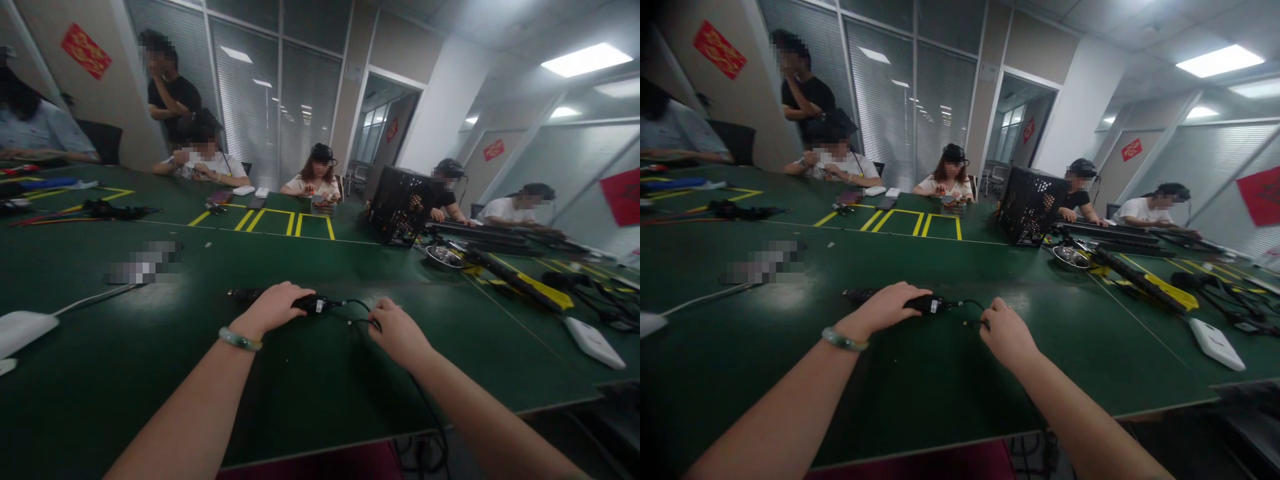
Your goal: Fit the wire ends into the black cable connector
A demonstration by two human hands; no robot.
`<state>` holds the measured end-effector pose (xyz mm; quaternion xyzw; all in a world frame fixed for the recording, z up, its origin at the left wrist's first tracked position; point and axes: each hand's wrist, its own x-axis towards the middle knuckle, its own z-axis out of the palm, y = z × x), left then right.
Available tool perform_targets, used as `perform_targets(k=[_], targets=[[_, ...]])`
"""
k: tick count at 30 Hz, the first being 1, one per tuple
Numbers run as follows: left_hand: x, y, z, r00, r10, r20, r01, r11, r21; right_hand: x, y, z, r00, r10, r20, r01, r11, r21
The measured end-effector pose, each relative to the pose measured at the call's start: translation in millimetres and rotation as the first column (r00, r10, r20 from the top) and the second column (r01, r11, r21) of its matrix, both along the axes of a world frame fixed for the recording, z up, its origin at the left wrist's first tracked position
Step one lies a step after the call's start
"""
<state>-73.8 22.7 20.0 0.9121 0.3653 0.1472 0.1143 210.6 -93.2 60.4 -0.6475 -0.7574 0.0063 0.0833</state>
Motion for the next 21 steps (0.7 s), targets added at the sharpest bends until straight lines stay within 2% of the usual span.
perform_targets(k=[3, 5, 8, 12, 16, 21], targets=[[-0.2, 1.9, -0.7, 0.999, 0.022, -0.025, -0.022, 1.0, -0.006, -3.3, 25.5, -5.1, 0.996, 0.061, -0.06, -0.064, 0.996, -0.063], [0.5, 1.8, -0.7, 0.999, 0.025, -0.03, -0.025, 1.0, -0.009, -5.6, 40.6, -6.9, 0.981, 0.077, -0.178, -0.111, 0.975, -0.193], [-1.1, 2.9, -1.6, 0.999, 0.041, -0.011, -0.041, 0.999, -0.001, -9.7, 59.6, -9.8, 0.931, 0.023, -0.365, -0.163, 0.919, -0.359], [-11.0, 7.5, -1.8, 0.997, 0.082, 0.009, -0.082, 0.996, 0.027, -17.4, 79.0, -17.1, 0.817, -0.027, -0.576, -0.186, 0.933, -0.308], [-15.7, 6.5, 2.3, 0.992, 0.126, -0.014, -0.125, 0.99, 0.065, -26.6, 90.7, -30.5, 0.758, -0.035, -0.652, -0.201, 0.937, -0.284], [16.0, -10.5, 3.0, 0.994, 0.098, 0.044, -0.104, 0.979, 0.177, -32.3, 89.3, -53.2, 0.708, -0.043, -0.705, -0.166, 0.96, -0.225]])
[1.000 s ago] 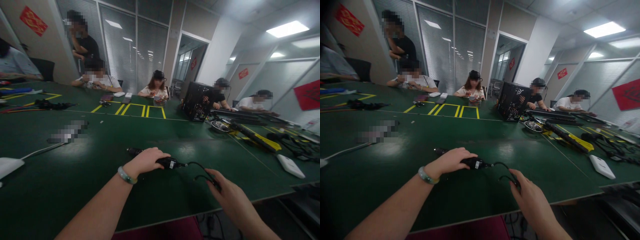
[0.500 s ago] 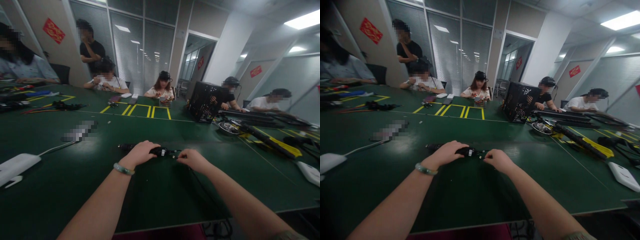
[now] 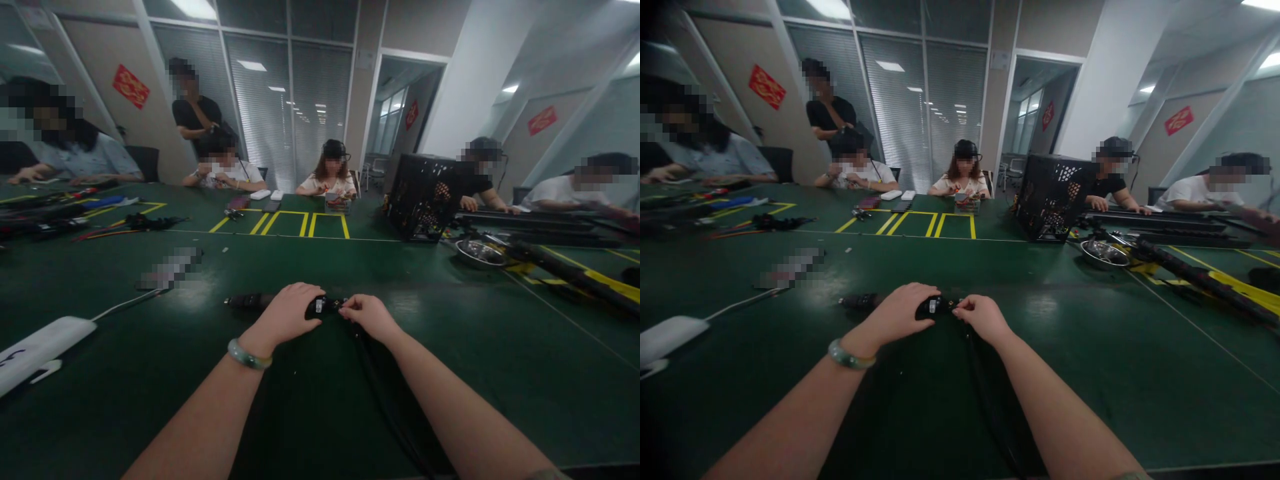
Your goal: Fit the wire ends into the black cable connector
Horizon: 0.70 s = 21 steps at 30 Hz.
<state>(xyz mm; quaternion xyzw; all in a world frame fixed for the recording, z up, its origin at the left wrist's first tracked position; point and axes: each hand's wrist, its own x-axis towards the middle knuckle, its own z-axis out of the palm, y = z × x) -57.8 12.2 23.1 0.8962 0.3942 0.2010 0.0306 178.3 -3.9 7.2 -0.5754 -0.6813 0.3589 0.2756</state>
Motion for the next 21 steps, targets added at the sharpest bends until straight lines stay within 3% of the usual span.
perform_targets(k=[7, 13, 17, 21], targets=[[54.2, -9.5, -13.0, 0.992, 0.122, 0.013, -0.122, 0.992, 0.038, 5.3, -2.4, -4.6, 0.998, -0.044, -0.034, 0.048, 0.993, 0.108], [55.8, -2.0, -16.3, 0.985, 0.171, -0.022, -0.17, 0.985, 0.033, 2.8, -5.7, 3.1, 0.999, -0.032, 0.003, 0.031, 0.981, 0.193], [51.7, -0.3, -15.4, 0.993, 0.117, -0.009, -0.117, 0.993, 0.001, 5.8, -5.6, 3.1, 0.993, -0.063, 0.102, 0.042, 0.98, 0.193], [47.1, -0.3, -13.6, 0.998, 0.062, 0.011, -0.062, 0.997, -0.034, 8.2, -3.7, 0.6, 0.976, 0.02, 0.215, -0.058, 0.984, 0.171]])
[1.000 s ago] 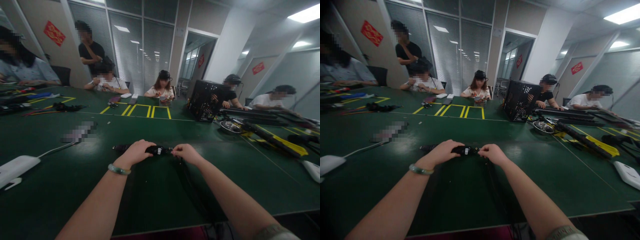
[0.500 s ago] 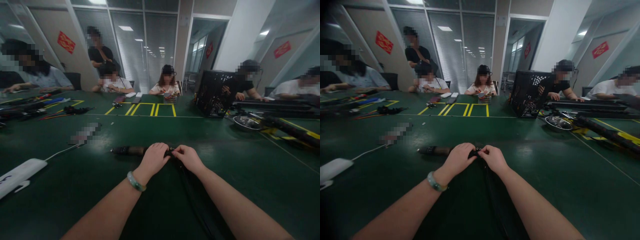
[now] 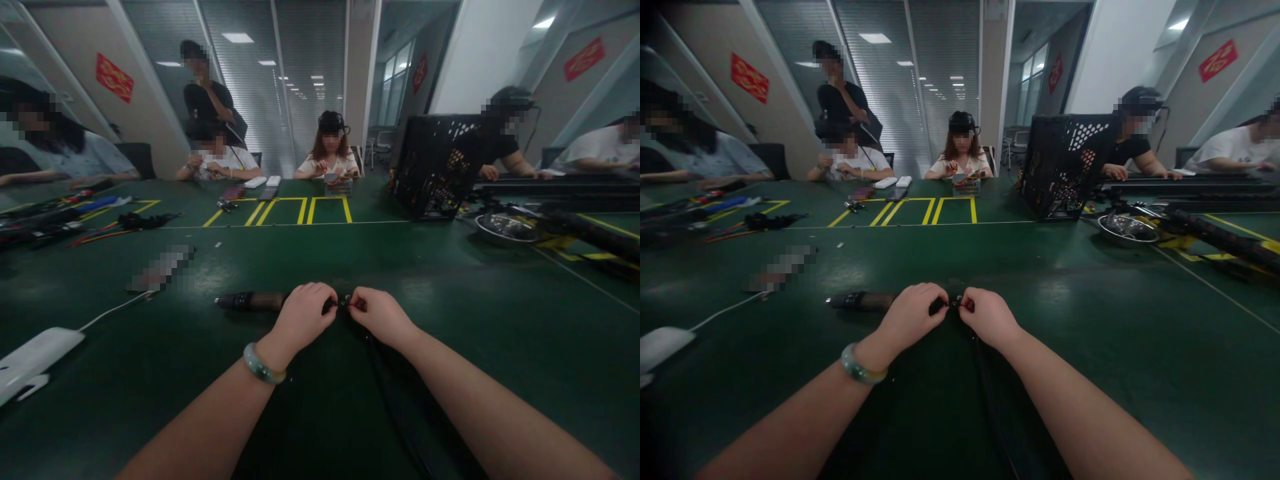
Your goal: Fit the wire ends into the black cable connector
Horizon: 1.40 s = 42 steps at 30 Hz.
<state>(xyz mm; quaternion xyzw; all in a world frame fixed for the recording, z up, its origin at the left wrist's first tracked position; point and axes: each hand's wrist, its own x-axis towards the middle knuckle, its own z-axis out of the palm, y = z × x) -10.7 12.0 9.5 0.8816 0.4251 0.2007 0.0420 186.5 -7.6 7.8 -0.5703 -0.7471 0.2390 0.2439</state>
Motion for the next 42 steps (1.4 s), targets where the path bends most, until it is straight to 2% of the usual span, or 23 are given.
perform_targets(k=[10, 14, 29, 36, 42], targets=[[-4.1, -0.5, 1.6, 0.999, -0.044, 0.032, 0.045, 0.999, -0.025, -6.5, -0.1, -4.6, 0.997, 0.046, 0.065, -0.049, 0.997, 0.052], [-4.0, 0.2, -0.1, 0.999, -0.041, 0.027, 0.042, 0.999, -0.022, -8.6, 0.1, -6.1, 0.999, 0.036, 0.039, -0.039, 0.997, 0.071], [-5.8, 0.2, -0.3, 0.998, -0.051, 0.04, 0.053, 0.998, -0.04, -4.6, 0.8, -4.5, 0.998, 0.033, -0.047, -0.033, 0.999, -0.013], [-6.6, 0.1, -1.3, 0.998, -0.047, 0.038, 0.048, 0.998, -0.029, -5.0, 0.4, -7.4, 0.998, 0.041, -0.053, -0.039, 0.999, 0.031], [-4.5, 0.8, -1.8, 0.998, -0.043, 0.054, 0.043, 0.999, 0.005, -6.3, 2.6, -11.4, 0.999, -0.003, -0.036, 0.005, 0.998, 0.058]])
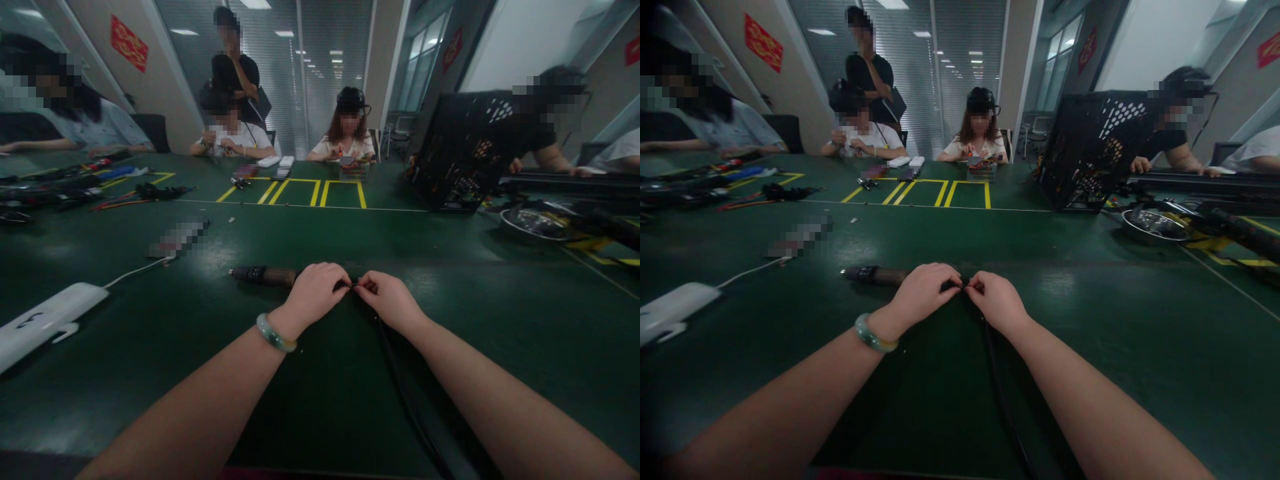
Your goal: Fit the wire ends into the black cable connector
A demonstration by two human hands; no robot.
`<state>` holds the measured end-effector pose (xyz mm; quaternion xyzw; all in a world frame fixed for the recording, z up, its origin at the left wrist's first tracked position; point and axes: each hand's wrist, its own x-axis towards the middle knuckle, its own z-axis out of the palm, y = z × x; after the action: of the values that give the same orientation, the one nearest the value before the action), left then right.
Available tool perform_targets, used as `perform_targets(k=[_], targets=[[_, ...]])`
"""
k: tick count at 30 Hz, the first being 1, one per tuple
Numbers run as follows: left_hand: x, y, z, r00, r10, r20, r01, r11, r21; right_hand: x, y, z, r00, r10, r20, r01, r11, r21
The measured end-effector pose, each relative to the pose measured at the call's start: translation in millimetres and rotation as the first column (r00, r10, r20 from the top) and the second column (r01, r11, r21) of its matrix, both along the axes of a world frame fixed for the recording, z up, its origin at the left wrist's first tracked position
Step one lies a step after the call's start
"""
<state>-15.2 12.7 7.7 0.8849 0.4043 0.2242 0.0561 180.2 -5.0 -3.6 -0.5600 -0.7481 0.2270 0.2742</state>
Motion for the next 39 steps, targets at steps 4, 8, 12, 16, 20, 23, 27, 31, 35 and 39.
perform_targets(k=[4, 8, 12, 16, 20, 23, 27, 31, 35, 39], targets=[[0.8, -0.4, 0.0, 1.0, 0.004, -0.003, -0.004, 1.0, 0.008, -0.7, 0.4, -1.1, 1.0, 0.001, -0.009, -0.001, 1.0, -0.021], [0.9, -1.3, 0.3, 0.999, 0.035, 0.005, -0.035, 0.999, 0.015, -0.9, 0.1, -1.7, 0.999, 0.004, -0.042, -0.006, 0.999, -0.046], [1.1, -1.2, -0.2, 0.999, 0.04, -0.001, -0.04, 0.999, 0.003, -0.9, 0.0, -1.7, 0.999, 0.004, -0.051, -0.006, 0.999, -0.046], [0.6, -1.9, 0.4, 1.0, 0.025, 0.005, -0.025, 1.0, 0.006, -0.1, -0.1, -1.4, 0.998, 0.004, -0.056, -0.007, 0.999, -0.051], [-0.7, -2.6, 1.7, 1.0, -0.002, 0.004, 0.002, 1.0, 0.01, 1.4, 0.1, -1.8, 0.998, 0.02, -0.063, -0.024, 0.998, -0.054], [-1.3, -2.1, 1.5, 1.0, -0.012, 0.012, 0.011, 1.0, 0.012, 2.3, 0.5, -2.2, 0.998, 0.024, -0.064, -0.028, 0.998, -0.055], [-1.5, -0.1, 0.1, 1.0, -0.021, 0.017, 0.021, 1.0, 0.012, 3.0, 1.6, -3.0, 0.998, 0.03, -0.063, -0.033, 0.998, -0.057], [-2.2, 2.1, -1.5, 0.999, -0.036, 0.022, 0.035, 0.999, 0.012, 3.4, 2.6, -4.5, 0.996, 0.036, -0.086, -0.041, 0.998, -0.055], [-2.8, 3.3, -2.6, 0.999, -0.042, 0.034, 0.042, 0.999, 0.006, 3.3, 3.2, -4.9, 0.996, 0.021, -0.09, -0.027, 0.997, -0.067], [-1.7, 2.5, -1.1, 0.999, -0.044, 0.025, 0.044, 0.999, 0.001, 2.0, 3.9, -4.2, 0.997, -0.007, -0.083, 0.001, 0.998, -0.069]])
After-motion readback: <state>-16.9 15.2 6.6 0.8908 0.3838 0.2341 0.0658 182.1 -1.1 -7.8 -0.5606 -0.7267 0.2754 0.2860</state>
